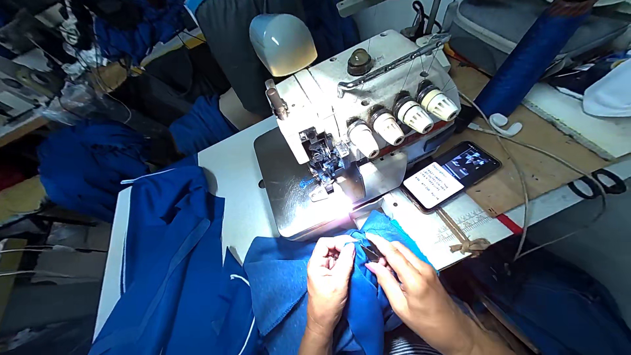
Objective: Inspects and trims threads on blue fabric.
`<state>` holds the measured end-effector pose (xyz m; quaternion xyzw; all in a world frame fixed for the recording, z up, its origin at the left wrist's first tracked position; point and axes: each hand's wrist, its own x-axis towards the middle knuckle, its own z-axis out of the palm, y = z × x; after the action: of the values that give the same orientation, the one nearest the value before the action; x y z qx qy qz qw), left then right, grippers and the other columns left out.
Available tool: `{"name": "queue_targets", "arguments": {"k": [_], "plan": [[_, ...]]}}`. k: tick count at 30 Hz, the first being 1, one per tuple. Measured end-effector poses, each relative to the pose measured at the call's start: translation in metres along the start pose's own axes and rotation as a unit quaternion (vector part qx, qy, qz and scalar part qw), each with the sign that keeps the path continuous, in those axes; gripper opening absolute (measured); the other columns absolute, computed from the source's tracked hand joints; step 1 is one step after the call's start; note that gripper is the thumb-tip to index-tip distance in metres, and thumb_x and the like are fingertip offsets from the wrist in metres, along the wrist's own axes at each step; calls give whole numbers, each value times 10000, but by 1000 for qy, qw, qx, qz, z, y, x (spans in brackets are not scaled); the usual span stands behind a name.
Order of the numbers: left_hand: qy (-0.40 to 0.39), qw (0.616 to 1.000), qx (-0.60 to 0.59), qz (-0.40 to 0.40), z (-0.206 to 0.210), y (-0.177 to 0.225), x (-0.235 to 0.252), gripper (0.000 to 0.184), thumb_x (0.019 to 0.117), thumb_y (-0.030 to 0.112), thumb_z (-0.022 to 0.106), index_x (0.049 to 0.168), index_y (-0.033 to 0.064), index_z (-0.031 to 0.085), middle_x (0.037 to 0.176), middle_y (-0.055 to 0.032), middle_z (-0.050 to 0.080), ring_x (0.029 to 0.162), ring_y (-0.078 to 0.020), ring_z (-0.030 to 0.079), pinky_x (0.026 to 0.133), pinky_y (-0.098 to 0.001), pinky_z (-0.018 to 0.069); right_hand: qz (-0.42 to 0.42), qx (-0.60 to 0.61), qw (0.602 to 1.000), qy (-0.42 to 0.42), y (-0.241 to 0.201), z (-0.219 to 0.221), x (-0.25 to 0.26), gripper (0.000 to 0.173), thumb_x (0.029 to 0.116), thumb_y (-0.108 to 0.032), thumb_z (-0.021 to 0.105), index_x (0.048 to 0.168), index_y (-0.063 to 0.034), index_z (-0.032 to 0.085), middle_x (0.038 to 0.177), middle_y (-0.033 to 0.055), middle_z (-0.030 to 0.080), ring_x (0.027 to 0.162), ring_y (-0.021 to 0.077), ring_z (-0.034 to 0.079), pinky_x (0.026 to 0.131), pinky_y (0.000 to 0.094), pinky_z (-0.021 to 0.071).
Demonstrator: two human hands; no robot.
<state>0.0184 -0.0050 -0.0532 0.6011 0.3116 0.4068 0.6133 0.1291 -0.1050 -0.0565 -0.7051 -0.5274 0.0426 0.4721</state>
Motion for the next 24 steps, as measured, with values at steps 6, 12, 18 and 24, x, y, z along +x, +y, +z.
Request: {"name": "queue_targets", "arguments": {"k": [6, 12, 18, 24], "plan": [[-6, 1000, -28, -2, 0, -1, 0, 56, 938, -4, 612, 940, 40, 646, 912, -35, 707, 839, -56, 674, 759, -199, 561, -2, 12, 1000, 27, 4, 3, -1, 324, 988, -165, 591, 1260, -24, 693, 1003, 94, 709, 849, 92, 681, 762, 189, 563], [-10, 999, -39, -7, -1, -2, -1, 55, 952, 0, 603, 938, 48, 626, 916, -45, 706, 822, -62, 673, 746, -202, 560, 3, 33, 999, 29, 5, 4, -2, 324, 979, -157, 600, 1261, -27, 695, 1003, 82, 704, 852, 68, 669, 769, 168, 555], [-43, 998, -4, 42, 1, -4, -3, 37, 937, 7, 626, 963, 21, 648, 997, -57, 709, 912, -85, 681, 830, -227, 572, -9, 8, 999, 38, 4, 5, 0, 311, 980, -137, 583, 1245, -18, 695, 995, 94, 702, 825, 83, 669, 744, 178, 558], [-58, 989, 77, 108, 4, -12, -7, 37, 910, 35, 642, 917, 1, 654, 993, -64, 706, 940, -82, 682, 841, -221, 577, -25, -22, 999, 42, 6, 6, 3, 304, 1000, -122, 568, 1256, -4, 682, 979, 96, 692, 831, 115, 675, 749, 210, 567]]}}
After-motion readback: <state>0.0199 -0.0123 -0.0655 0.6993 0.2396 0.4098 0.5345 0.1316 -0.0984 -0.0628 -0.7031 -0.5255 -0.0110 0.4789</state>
